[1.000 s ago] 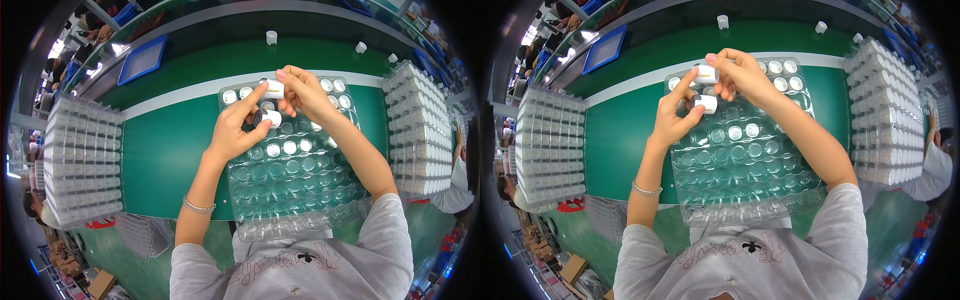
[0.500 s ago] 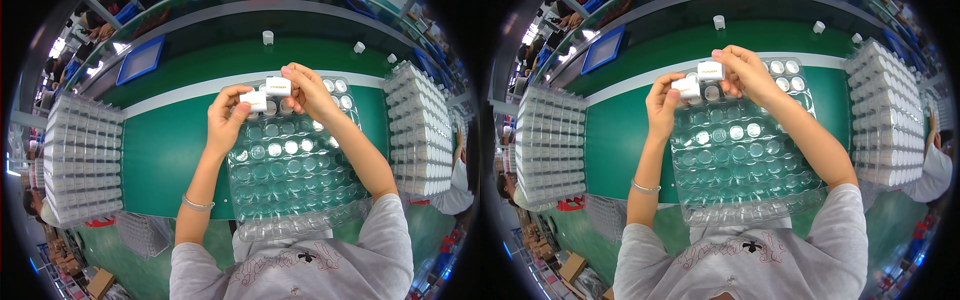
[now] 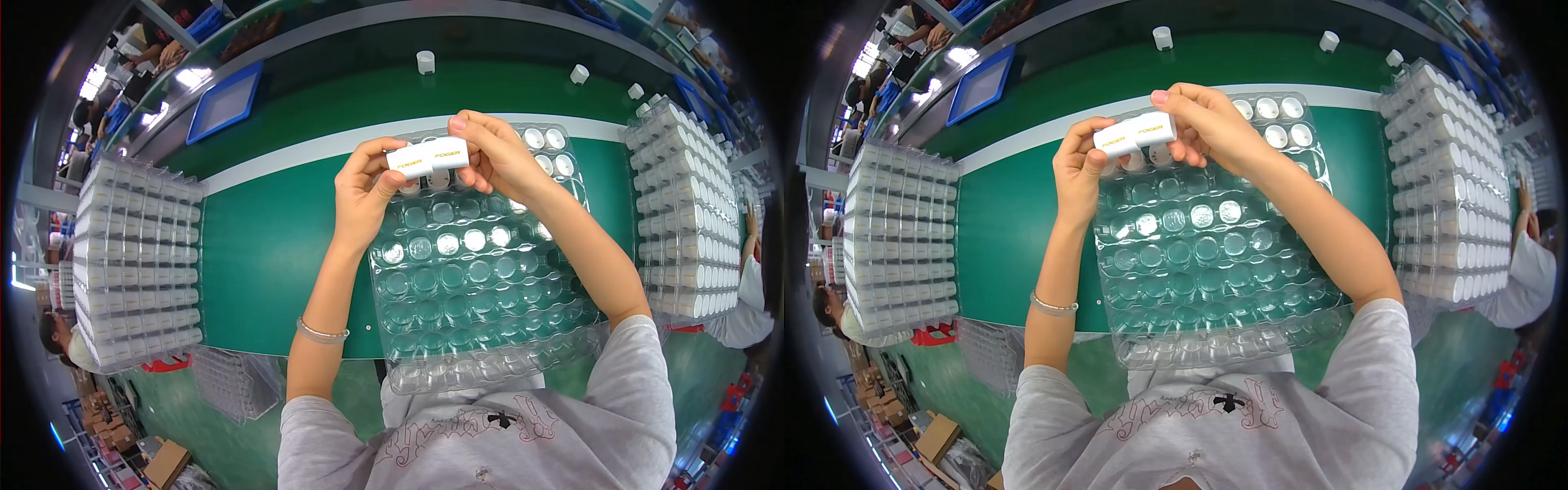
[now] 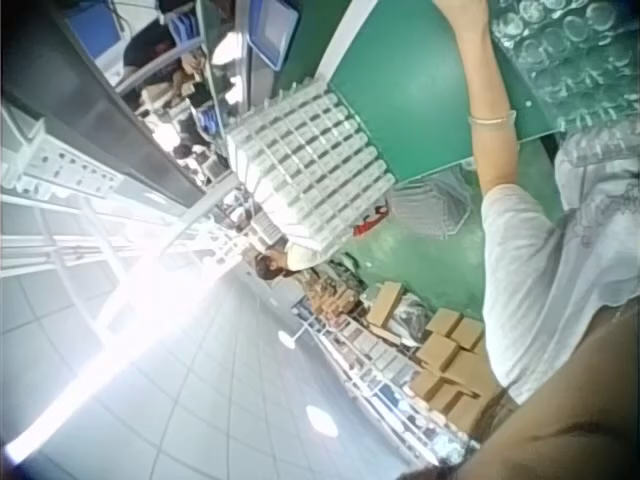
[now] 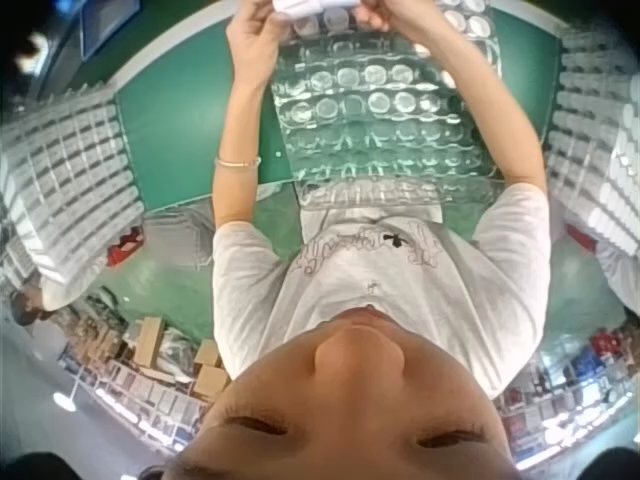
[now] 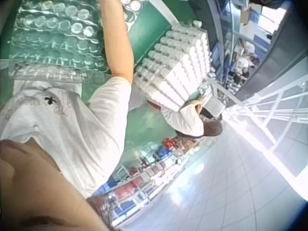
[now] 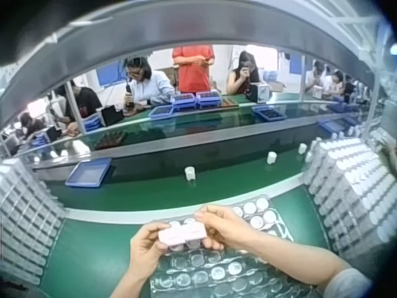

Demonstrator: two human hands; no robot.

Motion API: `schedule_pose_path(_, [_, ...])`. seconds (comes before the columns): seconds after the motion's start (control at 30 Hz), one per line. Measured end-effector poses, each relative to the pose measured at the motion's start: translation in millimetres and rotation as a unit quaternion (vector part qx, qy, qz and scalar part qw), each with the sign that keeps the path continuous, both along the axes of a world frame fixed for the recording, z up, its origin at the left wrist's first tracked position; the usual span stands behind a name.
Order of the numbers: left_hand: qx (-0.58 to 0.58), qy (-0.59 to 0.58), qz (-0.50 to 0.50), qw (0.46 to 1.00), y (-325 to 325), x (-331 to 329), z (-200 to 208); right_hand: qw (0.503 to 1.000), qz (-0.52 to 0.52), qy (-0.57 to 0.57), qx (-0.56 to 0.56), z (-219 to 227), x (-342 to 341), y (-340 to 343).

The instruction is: The person assembles small electronic components by hand, then places them into an organized plastic tray.

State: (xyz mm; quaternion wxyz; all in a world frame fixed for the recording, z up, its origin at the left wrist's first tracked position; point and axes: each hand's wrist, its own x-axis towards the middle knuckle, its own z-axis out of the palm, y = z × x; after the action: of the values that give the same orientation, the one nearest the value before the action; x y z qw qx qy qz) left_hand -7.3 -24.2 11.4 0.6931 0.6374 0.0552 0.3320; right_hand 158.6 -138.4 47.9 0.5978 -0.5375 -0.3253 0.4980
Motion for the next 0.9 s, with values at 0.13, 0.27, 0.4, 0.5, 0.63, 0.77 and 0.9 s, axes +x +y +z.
schedule_pose_path(0.13, [-0.017,0.021,0.021,0.999,-3,0,3,1.000,0.002,0.004,-0.002,2,-1,0])
schedule_pose_path(0.27, [0.207,0.017,0.088,0.974,-5,0,4,0.999,-0.027,0.013,0.012,-2,-1,1])
schedule_pose_path(0.4, [0.349,0.088,0.049,0.932,-18,3,14,0.999,-0.040,0.009,0.007,-2,-4,0])
schedule_pose_path(0.5, [0.448,0.115,0.041,0.886,-22,4,18,0.998,-0.054,0.017,0.016,-10,-5,3])
schedule_pose_path(0.63, [0.492,0.099,-0.013,0.865,-16,4,15,0.998,-0.045,0.034,0.012,-10,-3,5])
schedule_pose_path(0.77, [0.393,0.089,0.030,0.915,-19,4,20,0.998,-0.045,0.035,0.023,-8,-1,3])
schedule_pose_path(0.9, [0.291,0.062,0.073,0.952,-10,1,13,0.995,-0.071,0.044,0.051,-3,-9,4])
